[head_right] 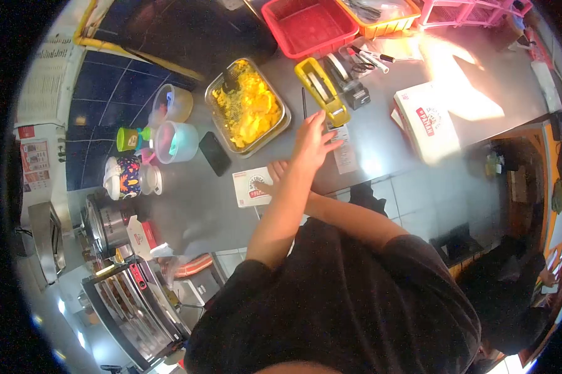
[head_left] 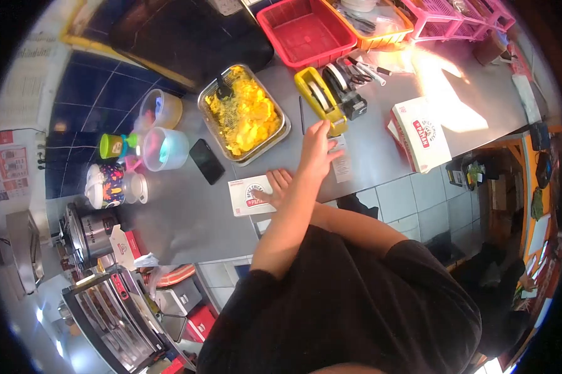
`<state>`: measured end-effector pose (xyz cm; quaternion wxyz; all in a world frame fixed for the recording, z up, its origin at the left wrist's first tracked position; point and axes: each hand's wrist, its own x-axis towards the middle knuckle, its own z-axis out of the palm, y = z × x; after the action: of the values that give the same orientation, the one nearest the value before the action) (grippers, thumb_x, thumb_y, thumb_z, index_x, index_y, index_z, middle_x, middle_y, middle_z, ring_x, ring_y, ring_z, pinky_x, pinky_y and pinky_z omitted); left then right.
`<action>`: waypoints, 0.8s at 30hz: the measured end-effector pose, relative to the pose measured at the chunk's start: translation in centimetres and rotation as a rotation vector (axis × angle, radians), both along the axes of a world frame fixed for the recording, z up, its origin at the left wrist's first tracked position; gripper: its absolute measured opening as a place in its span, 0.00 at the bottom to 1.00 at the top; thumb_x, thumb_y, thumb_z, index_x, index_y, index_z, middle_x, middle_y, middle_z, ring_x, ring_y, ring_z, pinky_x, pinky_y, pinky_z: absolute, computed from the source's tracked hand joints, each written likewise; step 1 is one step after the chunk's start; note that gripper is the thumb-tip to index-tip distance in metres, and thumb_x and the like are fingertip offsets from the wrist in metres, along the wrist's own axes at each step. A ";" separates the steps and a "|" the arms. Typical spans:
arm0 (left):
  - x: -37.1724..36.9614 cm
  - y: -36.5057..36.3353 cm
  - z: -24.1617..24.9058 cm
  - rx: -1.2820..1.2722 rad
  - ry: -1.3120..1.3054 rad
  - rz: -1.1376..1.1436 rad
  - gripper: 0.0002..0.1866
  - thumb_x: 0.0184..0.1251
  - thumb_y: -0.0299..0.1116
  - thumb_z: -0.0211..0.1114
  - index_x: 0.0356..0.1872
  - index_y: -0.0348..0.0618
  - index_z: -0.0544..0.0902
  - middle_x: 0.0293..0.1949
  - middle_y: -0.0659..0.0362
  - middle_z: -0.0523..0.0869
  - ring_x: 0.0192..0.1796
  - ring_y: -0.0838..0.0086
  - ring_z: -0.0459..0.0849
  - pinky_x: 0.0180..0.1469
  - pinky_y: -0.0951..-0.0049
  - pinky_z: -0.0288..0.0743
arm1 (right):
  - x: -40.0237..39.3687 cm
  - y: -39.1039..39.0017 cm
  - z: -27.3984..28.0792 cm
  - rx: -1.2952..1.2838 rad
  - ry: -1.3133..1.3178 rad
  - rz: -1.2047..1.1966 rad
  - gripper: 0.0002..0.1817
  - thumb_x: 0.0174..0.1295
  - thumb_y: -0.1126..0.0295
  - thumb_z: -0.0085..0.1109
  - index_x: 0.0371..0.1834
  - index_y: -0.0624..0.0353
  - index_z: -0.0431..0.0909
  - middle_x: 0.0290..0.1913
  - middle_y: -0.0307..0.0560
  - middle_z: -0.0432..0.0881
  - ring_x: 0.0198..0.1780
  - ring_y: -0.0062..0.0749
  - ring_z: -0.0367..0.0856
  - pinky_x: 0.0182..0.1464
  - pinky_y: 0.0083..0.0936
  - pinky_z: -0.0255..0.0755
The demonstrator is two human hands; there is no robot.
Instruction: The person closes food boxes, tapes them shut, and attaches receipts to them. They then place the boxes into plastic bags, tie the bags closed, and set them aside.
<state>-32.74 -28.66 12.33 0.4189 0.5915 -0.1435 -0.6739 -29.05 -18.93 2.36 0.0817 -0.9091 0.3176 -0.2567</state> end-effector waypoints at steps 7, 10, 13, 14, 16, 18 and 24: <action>-3.2 -3.4 -6.1 -0.047 0.151 0.221 0.13 0.75 0.42 0.64 0.51 0.44 0.82 0.51 0.53 0.83 0.49 0.57 0.84 0.53 0.49 0.80 | -2.0 0.3 -0.2 0.004 -0.077 -0.015 0.38 0.57 0.46 0.63 0.74 0.38 0.70 0.70 0.74 0.67 0.72 0.69 0.65 0.75 0.58 0.56; -4.5 -0.6 -6.1 -0.173 0.051 0.202 0.11 0.74 0.38 0.65 0.44 0.41 0.85 0.44 0.56 0.86 0.48 0.67 0.85 0.50 0.61 0.79 | -3.3 -0.7 3.1 0.218 0.020 0.109 0.41 0.53 0.44 0.68 0.74 0.37 0.70 0.71 0.73 0.65 0.74 0.67 0.62 0.76 0.56 0.54; -4.3 0.5 -7.8 -0.677 -1.105 -0.110 0.12 0.68 0.36 0.65 0.34 0.36 0.87 0.40 0.46 0.87 0.44 0.54 0.86 0.52 0.57 0.78 | -2.9 -1.2 3.5 0.300 0.105 0.144 0.45 0.48 0.44 0.73 0.73 0.35 0.70 0.71 0.74 0.65 0.72 0.69 0.63 0.76 0.56 0.53; -3.9 0.9 -8.3 -0.650 -1.122 -0.077 0.12 0.68 0.36 0.65 0.34 0.36 0.87 0.40 0.46 0.87 0.44 0.54 0.86 0.52 0.57 0.78 | -2.9 -1.3 3.5 0.301 0.107 0.186 0.45 0.48 0.44 0.73 0.73 0.35 0.70 0.71 0.74 0.65 0.72 0.69 0.63 0.76 0.56 0.53; -2.7 1.7 -5.5 -0.297 -1.063 -0.463 0.14 0.67 0.38 0.65 0.31 0.35 0.87 0.39 0.43 0.88 0.40 0.47 0.86 0.51 0.53 0.79 | -2.9 -1.4 4.4 0.373 0.179 0.151 0.43 0.47 0.46 0.73 0.72 0.34 0.72 0.71 0.73 0.65 0.70 0.70 0.65 0.74 0.57 0.55; -0.5 4.2 -2.8 -0.303 -1.111 -0.367 0.16 0.70 0.41 0.64 0.35 0.34 0.86 0.33 0.44 0.88 0.36 0.48 0.86 0.47 0.54 0.80 | -2.1 -0.8 2.5 0.305 0.093 0.162 0.41 0.48 0.48 0.73 0.71 0.34 0.73 0.70 0.73 0.66 0.68 0.69 0.66 0.73 0.58 0.56; 10.8 15.4 1.6 -0.232 -0.553 0.189 0.19 0.77 0.46 0.60 0.34 0.39 0.82 0.20 0.65 0.77 0.25 0.82 0.73 0.30 0.79 0.67 | -2.1 -0.9 1.8 0.100 0.003 0.037 0.36 0.49 0.48 0.72 0.65 0.37 0.80 0.63 0.69 0.70 0.66 0.64 0.68 0.71 0.57 0.59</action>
<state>-21.91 -13.25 13.90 0.4897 0.7112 -0.2722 -0.4246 -31.16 -19.88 4.13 0.1313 -0.9100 0.3132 -0.2377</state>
